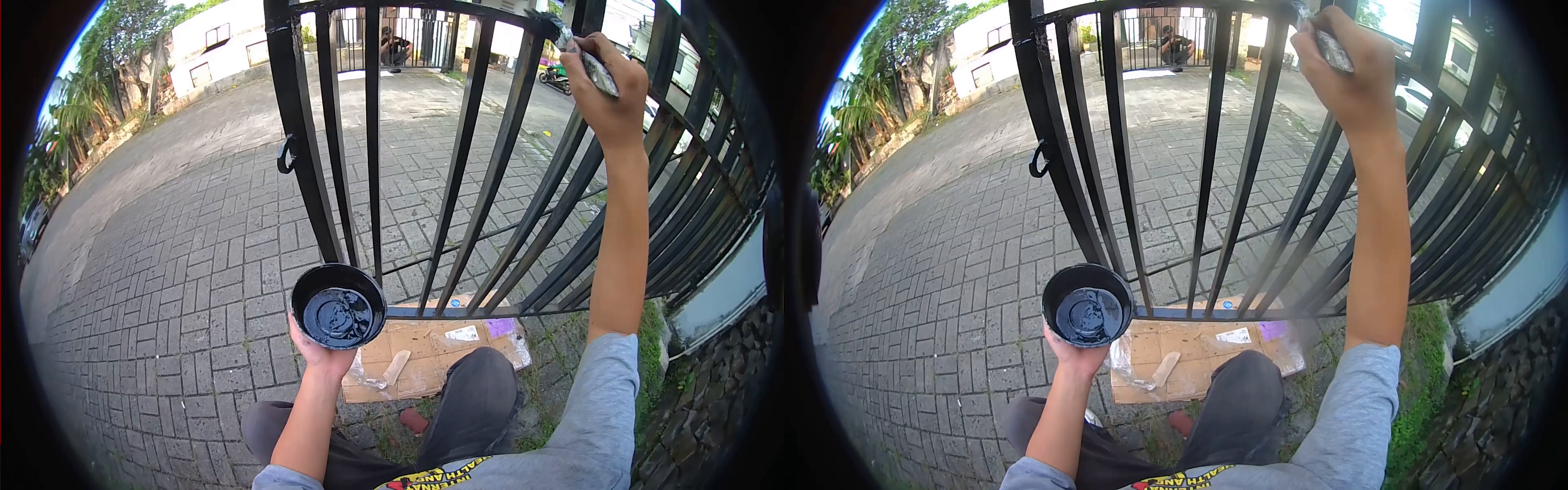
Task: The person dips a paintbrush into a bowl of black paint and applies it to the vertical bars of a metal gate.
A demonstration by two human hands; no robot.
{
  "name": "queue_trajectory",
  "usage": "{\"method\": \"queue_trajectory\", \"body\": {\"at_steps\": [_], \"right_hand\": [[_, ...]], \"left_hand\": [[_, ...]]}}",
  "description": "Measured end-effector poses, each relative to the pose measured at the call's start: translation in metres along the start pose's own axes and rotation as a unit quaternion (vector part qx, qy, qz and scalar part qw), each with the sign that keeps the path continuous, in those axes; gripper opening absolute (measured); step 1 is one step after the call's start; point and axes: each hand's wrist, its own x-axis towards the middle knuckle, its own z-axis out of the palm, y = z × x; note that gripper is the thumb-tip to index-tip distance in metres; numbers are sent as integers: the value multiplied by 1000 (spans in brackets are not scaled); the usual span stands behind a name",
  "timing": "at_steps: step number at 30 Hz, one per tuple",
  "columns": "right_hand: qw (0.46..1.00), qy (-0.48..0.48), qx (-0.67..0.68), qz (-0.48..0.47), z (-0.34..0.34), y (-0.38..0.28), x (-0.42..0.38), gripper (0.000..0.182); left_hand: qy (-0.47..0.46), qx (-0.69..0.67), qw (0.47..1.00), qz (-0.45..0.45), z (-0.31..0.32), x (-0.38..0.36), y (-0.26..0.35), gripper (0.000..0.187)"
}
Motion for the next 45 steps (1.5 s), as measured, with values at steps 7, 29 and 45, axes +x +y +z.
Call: {"method": "queue_trajectory", "body": {"at_steps": [7,29,45], "right_hand": [[958,149,229,84,-7,-64,-58,12],[912,-55,370,165,57,-83,-262,19],[904,-96,386,155,28,-97,-323,26]], "left_hand": [[10,1,1000,-15,3,-4,-5,64],[53,41,975,-213,-54,62,-57,74],[-1,15,951,-309,-56,92,-68,70]]}}
